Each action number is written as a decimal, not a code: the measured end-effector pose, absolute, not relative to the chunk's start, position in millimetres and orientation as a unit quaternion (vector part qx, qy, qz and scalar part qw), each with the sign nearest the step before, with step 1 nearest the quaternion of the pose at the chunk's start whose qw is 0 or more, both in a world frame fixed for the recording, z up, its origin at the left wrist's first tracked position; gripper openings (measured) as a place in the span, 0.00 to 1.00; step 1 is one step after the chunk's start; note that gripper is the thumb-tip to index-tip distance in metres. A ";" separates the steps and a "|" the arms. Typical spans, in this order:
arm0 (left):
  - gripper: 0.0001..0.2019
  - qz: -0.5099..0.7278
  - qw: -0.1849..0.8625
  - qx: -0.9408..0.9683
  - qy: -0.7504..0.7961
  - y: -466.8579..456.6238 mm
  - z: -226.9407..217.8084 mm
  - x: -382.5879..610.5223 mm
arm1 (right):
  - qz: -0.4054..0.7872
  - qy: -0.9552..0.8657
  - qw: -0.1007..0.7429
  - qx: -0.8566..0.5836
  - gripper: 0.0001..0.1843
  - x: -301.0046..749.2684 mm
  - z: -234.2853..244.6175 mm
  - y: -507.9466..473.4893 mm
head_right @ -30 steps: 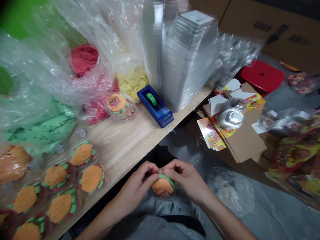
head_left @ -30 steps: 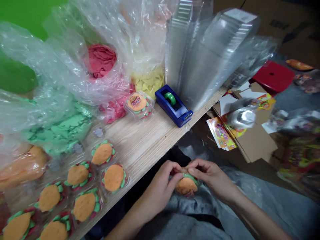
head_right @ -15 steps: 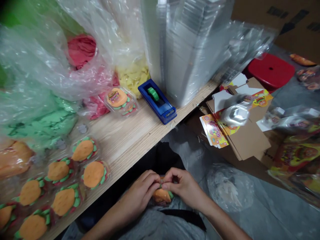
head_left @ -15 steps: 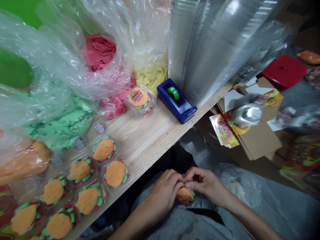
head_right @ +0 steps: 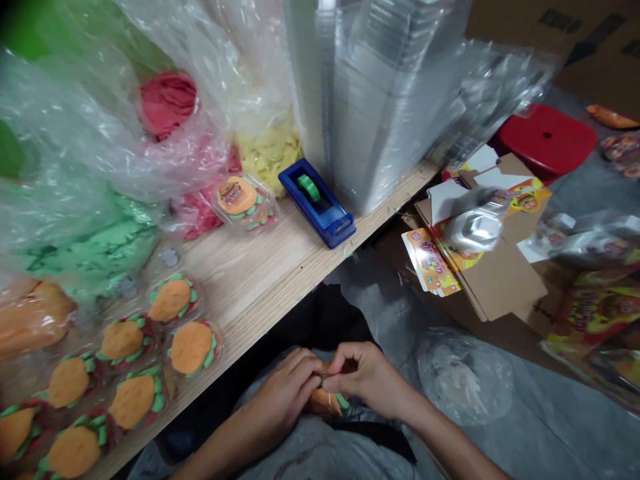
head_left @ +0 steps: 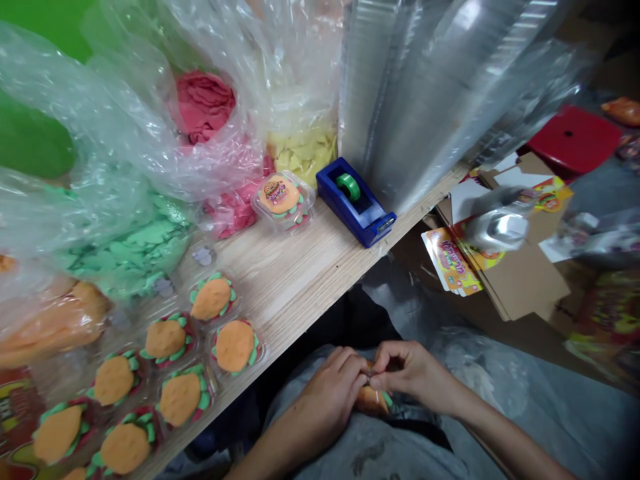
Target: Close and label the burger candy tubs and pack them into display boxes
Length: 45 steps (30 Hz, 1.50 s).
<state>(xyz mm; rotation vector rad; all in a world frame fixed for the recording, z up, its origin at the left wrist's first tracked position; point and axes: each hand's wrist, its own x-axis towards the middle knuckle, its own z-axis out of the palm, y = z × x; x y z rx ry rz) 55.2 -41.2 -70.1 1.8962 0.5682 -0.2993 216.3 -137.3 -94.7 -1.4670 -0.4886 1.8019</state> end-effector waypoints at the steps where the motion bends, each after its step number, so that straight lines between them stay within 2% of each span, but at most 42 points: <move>1: 0.08 -0.126 0.545 0.793 0.241 -39.8 -69.6 55.8 | 0.711 -0.189 0.374 -0.565 0.15 217.8 -95.9 -136.6; 5: 0.04 -0.116 0.570 0.769 0.264 -31.2 -67.8 60.1 | 0.729 -0.184 0.377 -0.541 0.15 225.8 -99.2 -129.0; 10: 0.07 -0.056 0.624 0.703 0.337 -18.0 -64.4 66.6 | 0.680 -0.192 0.425 -0.565 0.13 235.7 -88.4 -114.6; 12: 0.07 0.013 0.642 0.656 0.397 -15.3 -60.1 66.0 | 0.666 -0.195 0.461 -0.553 0.20 235.4 -79.2 -112.6; 15: 0.07 0.106 0.651 0.594 0.461 -15.3 -47.3 60.0 | 0.693 -0.196 0.502 -0.479 0.41 226.9 -61.8 -114.1; 17: 0.07 0.152 0.649 0.588 0.458 -17.0 -35.9 54.3 | 0.707 -0.201 0.503 -0.455 0.49 219.3 -49.3 -115.6; 22: 0.05 0.249 0.625 0.636 0.379 -16.8 -13.6 43.0 | 0.665 -0.267 0.487 -0.499 0.47 213.0 -27.5 -113.4; 27: 0.08 0.266 0.606 0.671 0.335 -10.4 -0.5 39.8 | 0.577 -0.374 0.477 -0.548 0.48 215.8 -19.5 -107.0; 36: 0.10 0.242 0.568 0.704 0.351 -6.0 14.3 36.0 | 0.508 -0.485 0.462 -0.541 0.42 213.7 -4.3 -94.2; 45: 0.08 0.158 0.452 0.819 0.316 3.2 20.3 33.5 | 0.482 -0.545 0.374 -0.574 0.47 219.8 -11.3 -98.3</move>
